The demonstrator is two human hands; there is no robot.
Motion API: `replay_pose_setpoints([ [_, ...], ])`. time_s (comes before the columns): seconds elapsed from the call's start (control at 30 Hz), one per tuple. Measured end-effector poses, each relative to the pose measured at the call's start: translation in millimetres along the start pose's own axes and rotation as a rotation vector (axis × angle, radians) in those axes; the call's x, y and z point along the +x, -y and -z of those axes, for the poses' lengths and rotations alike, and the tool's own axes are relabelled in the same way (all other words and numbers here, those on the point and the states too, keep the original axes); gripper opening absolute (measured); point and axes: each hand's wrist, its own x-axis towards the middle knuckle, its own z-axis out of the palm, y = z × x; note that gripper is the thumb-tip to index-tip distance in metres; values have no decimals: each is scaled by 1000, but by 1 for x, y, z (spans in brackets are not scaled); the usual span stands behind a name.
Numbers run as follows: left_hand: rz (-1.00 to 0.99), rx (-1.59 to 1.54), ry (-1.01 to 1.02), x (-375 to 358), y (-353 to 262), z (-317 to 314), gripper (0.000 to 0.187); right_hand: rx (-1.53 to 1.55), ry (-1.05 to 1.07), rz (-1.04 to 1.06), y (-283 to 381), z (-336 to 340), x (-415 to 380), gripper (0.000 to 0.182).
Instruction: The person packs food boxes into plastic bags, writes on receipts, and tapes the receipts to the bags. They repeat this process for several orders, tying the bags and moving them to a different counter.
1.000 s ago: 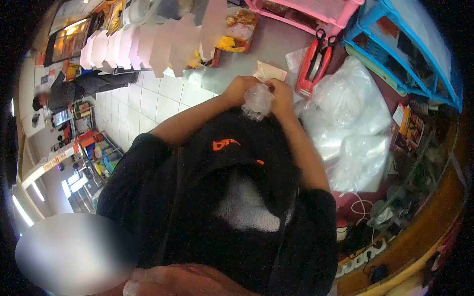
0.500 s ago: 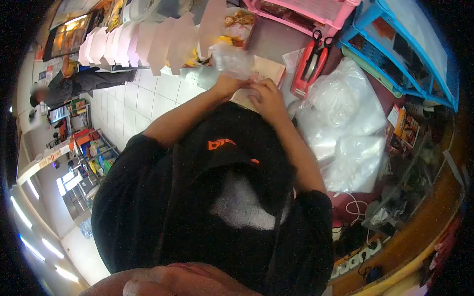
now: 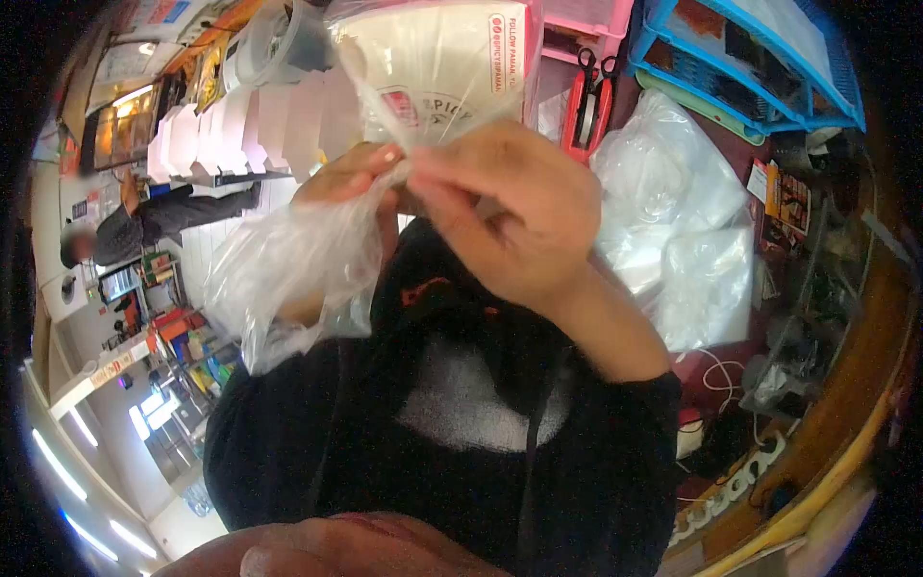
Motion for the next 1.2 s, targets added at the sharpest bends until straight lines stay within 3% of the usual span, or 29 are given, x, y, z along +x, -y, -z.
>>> replay_pose_setpoints([
  [0.1,-118,47,0,3,-14,-4,43,-24,75,39,26,-4,4,24],
  [0.47,-292,-58,121,-15,-45,47,29,-255,-48,70,77,-88,-21,24],
  [0.57,-269,-167,187,-19,-52,68,25,-346,-105,2,91,-118,-32,22],
  [0.63,-284,-240,427,-20,-51,84,25,-342,-175,16,96,-135,-41,21],
  [0.67,-279,-259,431,-23,-55,85,25,-358,-183,7,100,-143,-49,21],
  [0.73,-257,-89,414,-28,-67,81,17,-238,-292,-298,114,-155,-66,26],
  [0.77,-259,-129,398,-37,-64,76,16,-231,-290,-291,124,-160,-74,26],
  [0.83,-236,-181,421,-45,-66,70,15,-69,-417,-681,140,-168,-88,21],
  [0.9,-181,-337,549,-58,-60,66,15,-24,-433,-733,144,-165,-120,12],
  [0.97,-172,-352,630,-94,-44,55,22,-179,-433,-661,157,-167,-153,6],
  [1.03,464,-670,471,-138,-33,27,22,-219,-587,-777,180,-175,-197,3],
  [1.07,441,-683,478,-138,-46,19,22,-241,-585,-761,194,-177,-214,3],
  [1.13,438,-519,839,-142,-83,7,29,-1023,-281,-552,226,-187,-250,3],
  [1.17,433,-557,872,-161,-94,-2,29,-1184,-266,-673,251,-204,-257,3],
  [1.2,288,-367,916,-183,-103,-15,30,-1248,-259,-666,263,-210,-281,2],
])
